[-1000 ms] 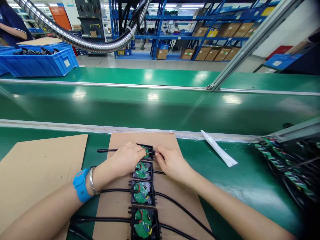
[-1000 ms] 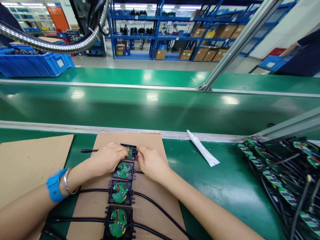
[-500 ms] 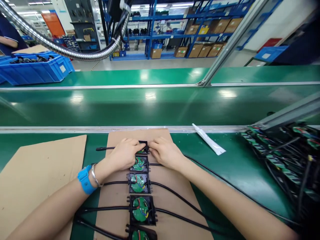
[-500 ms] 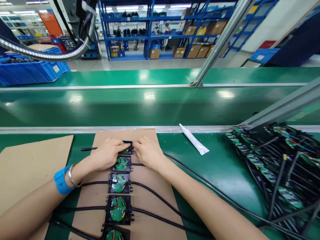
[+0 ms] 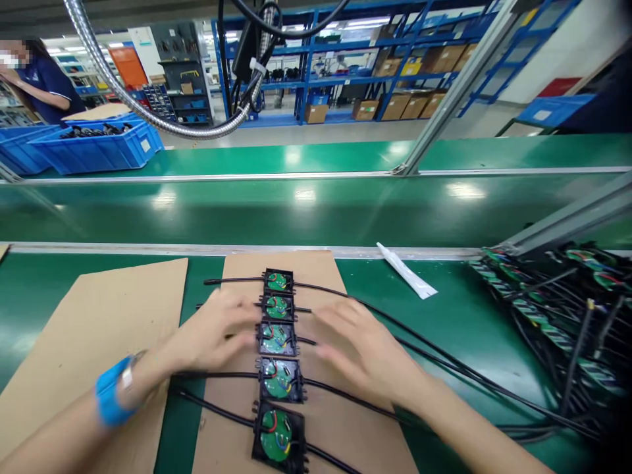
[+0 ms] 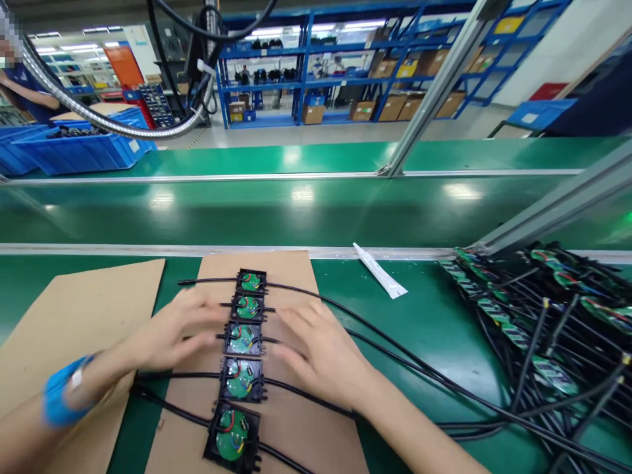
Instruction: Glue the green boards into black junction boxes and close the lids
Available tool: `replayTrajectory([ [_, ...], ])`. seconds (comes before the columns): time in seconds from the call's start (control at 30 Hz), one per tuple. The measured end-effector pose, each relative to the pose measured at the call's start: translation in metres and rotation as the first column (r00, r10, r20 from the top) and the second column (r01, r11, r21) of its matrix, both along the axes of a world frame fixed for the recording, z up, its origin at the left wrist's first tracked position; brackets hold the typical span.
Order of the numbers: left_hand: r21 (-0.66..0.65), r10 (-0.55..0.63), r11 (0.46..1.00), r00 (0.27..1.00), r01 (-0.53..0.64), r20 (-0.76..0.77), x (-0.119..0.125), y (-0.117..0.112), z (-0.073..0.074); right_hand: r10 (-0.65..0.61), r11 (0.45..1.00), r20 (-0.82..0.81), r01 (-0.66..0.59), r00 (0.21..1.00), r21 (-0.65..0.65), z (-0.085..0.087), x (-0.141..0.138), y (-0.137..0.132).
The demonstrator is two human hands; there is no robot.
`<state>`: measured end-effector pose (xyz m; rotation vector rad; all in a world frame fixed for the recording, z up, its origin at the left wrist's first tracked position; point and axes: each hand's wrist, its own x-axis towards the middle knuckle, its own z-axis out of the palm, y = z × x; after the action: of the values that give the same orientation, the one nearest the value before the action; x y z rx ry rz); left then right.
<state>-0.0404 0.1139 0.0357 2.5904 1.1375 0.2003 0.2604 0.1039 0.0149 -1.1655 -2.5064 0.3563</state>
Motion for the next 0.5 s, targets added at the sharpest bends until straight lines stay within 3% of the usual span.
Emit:
replayTrajectory([
  [0.07,-0.178,0.009,0.984,1.000,-0.007,0.009,-0.025,-0.040,-0.003,0.048,0.995,0.072,-0.041,0.996,-0.089,-0.004,0.013,-0.045],
  [0.17,-0.236,0.213,0.946,0.975,-0.223,-0.067,-0.039,-0.078,-0.016,-0.007,0.992,0.156,0.026,0.988,-0.120,-0.022,0.021,-0.085],
  [0.23,-0.228,0.309,0.919,0.947,-0.321,-0.089,-0.036,-0.082,-0.022,-0.036,0.988,0.161,0.060,0.986,-0.145,-0.035,0.020,-0.092],
  [0.33,-0.233,0.294,0.921,0.949,-0.312,-0.110,-0.025,-0.070,-0.018,-0.020,0.988,0.116,0.037,0.993,-0.147,-0.042,0.016,-0.093],
  [0.5,-0.267,0.233,0.924,0.956,-0.274,-0.176,-0.014,-0.065,-0.005,0.068,0.995,0.056,-0.063,0.996,-0.079,-0.020,0.015,-0.094],
])
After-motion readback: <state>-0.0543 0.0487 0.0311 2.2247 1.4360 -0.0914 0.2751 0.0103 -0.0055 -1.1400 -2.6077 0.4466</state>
